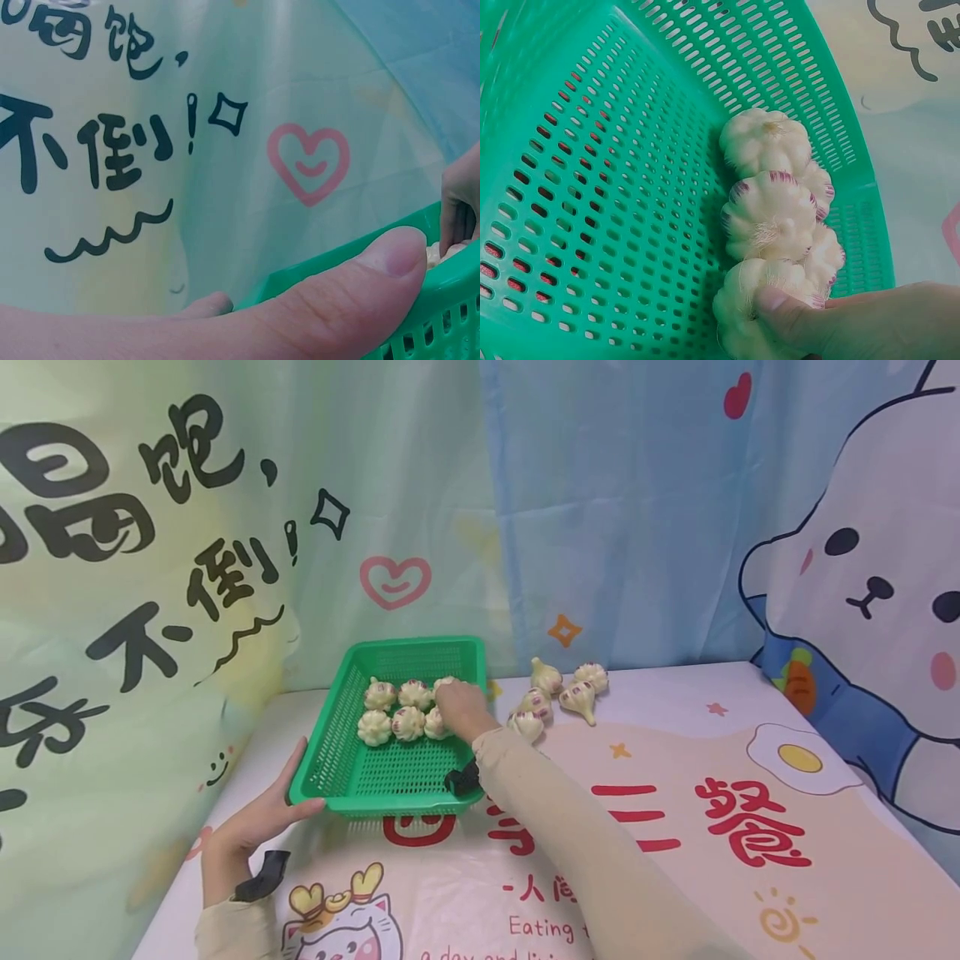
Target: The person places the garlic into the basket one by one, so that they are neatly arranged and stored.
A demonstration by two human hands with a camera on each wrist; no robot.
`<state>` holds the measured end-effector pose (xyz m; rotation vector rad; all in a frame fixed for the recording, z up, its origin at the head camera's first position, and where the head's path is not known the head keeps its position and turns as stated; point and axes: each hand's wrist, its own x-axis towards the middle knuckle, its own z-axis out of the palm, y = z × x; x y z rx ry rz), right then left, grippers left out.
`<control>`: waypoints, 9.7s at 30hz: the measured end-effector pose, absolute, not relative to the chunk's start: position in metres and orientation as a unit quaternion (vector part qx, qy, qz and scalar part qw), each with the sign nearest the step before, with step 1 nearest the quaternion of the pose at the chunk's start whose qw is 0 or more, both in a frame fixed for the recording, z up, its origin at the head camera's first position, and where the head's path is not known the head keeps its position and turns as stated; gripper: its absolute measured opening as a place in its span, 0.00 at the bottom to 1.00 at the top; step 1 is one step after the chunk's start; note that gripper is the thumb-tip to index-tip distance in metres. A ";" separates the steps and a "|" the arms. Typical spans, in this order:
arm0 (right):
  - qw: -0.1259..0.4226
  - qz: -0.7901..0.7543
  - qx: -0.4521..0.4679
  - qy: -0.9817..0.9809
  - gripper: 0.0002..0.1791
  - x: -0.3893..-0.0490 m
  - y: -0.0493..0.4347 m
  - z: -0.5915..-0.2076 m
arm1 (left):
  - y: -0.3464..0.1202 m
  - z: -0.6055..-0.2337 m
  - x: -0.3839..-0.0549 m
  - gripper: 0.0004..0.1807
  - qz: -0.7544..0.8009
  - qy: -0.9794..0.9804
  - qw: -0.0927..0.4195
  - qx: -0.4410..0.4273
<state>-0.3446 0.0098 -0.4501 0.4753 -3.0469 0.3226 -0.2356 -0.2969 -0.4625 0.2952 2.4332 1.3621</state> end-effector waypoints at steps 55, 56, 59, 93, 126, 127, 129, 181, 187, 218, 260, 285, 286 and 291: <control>0.092 0.171 0.291 -0.937 0.25 -0.287 0.181 -0.490 | -0.293 -0.460 -0.235 0.58 0.479 0.853 0.164 0.131; 0.092 0.170 0.285 -0.939 0.25 -0.286 0.181 -0.490 | -0.293 -0.459 -0.235 0.58 0.477 0.854 0.162 0.132; 0.090 0.169 0.272 -0.943 0.24 -0.285 0.181 -0.489 | -0.294 -0.458 -0.234 0.59 0.470 0.859 0.158 0.130; 0.028 0.343 0.172 -0.923 0.17 -0.304 0.182 -0.494 | -0.295 -0.460 -0.236 0.59 0.471 0.858 0.159 0.128; -0.066 0.411 0.219 -0.883 0.33 -0.289 0.195 -0.507 | -0.293 -0.456 -0.234 0.58 0.470 0.858 0.171 0.115; -0.065 0.413 0.218 -0.882 0.33 -0.288 0.196 -0.507 | -0.293 -0.456 -0.234 0.58 0.471 0.858 0.172 0.117; -0.064 0.420 0.216 -0.879 0.31 -0.287 0.197 -0.507 | -0.292 -0.455 -0.233 0.59 0.472 0.856 0.172 0.119; -0.036 0.427 0.063 -0.902 0.30 -0.268 0.193 -0.517 | -0.293 -0.459 -0.236 0.59 0.467 0.861 0.162 0.123; -0.029 0.429 0.063 -0.900 0.31 -0.268 0.191 -0.516 | -0.293 -0.458 -0.235 0.59 0.468 0.860 0.160 0.123; 0.027 0.486 0.039 -0.872 0.32 -0.254 0.162 -0.475 | -0.294 -0.460 -0.235 0.59 0.475 0.856 0.168 0.116; 0.021 0.512 0.093 -0.854 0.25 -0.288 0.067 -0.435 | -0.295 -0.462 -0.235 0.59 0.478 0.854 0.159 0.127; -0.054 0.488 0.163 -0.856 0.23 -0.334 0.011 -0.435 | -0.295 -0.464 -0.234 0.59 0.483 0.852 0.158 0.126; -0.055 0.486 0.164 -0.857 0.23 -0.334 0.010 -0.434 | -0.294 -0.463 -0.235 0.59 0.482 0.853 0.157 0.126; -0.053 0.490 0.169 -0.854 0.22 -0.341 0.002 -0.435 | -0.294 -0.462 -0.236 0.59 0.483 0.853 0.156 0.125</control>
